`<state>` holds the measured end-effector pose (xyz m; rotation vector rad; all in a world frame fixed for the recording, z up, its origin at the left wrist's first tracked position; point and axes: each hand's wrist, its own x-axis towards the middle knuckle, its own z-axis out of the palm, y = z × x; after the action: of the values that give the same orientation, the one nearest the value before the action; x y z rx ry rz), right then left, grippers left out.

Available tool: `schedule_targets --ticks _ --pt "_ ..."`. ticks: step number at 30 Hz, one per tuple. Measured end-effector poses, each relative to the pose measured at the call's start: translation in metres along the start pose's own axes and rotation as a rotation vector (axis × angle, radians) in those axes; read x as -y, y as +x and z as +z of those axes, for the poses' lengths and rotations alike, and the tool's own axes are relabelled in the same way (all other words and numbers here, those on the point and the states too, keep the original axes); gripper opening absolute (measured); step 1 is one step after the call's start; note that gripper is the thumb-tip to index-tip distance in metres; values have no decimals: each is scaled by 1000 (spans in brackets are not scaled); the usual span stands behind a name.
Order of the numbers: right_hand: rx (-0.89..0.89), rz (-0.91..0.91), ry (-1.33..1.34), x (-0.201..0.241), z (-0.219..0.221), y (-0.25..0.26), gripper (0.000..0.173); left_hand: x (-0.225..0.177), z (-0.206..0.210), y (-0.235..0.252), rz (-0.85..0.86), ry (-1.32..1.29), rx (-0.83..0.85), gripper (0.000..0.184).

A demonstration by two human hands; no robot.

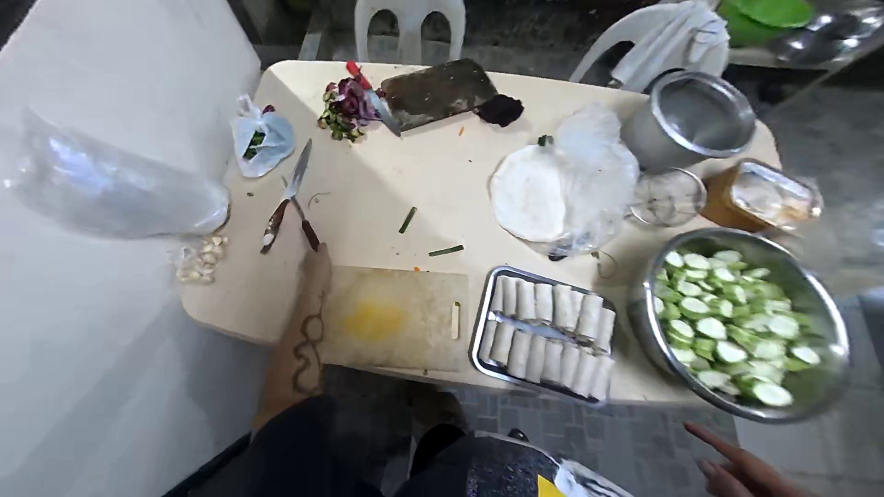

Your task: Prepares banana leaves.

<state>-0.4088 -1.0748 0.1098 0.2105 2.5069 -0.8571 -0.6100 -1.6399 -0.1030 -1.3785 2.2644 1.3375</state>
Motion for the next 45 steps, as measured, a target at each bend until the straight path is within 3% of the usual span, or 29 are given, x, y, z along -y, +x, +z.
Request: schedule_targets --ticks 3,6,11,13,18,22,25,27,29,31,34,36,41,45 --pt "-122 -44 11 -19 0 -37 41 -7 28 -86 43 -540 214 27" --pt "-296 -38 62 -47 11 -77 39 -19 75 -201 60 -739 384 32" --pt "-349 74 327 -115 20 -162 37 20 181 -370 258 -508 744 39" --pt "-404 106 442 -153 35 -201 37 43 219 -443 377 -416 952 31" --pt "-711 221 771 -241 68 -291 45 103 290 -631 640 -89 1468 26" --pt "-974 268 1091 -300 73 -347 60 150 332 -764 582 191 1871 28" --pt "-1157 248 1329 -342 71 -380 64 188 363 -834 449 396 2127 21" --pt "-1297 228 1431 -371 72 -394 58 211 385 -867 453 541 2291 28" --pt "-1429 216 1474 -403 73 -403 48 228 413 -893 639 646 2467 50" --pt "-1559 252 1497 -434 68 -409 38 235 443 -922 881 732 2591 51" --pt "-1716 391 1470 -489 50 -426 35 223 499 -978 1125 1007 2658 46" --pt "-1806 529 1387 -535 37 -441 42 203 552 -1019 1170 1111 2584 48" --pt "-1877 868 1304 -617 -21 -493 39 132 722 -1155 1120 709 2024 41" --pt "-1972 954 1285 -666 -46 -520 31 109 868 -1247 1143 486 1784 48"
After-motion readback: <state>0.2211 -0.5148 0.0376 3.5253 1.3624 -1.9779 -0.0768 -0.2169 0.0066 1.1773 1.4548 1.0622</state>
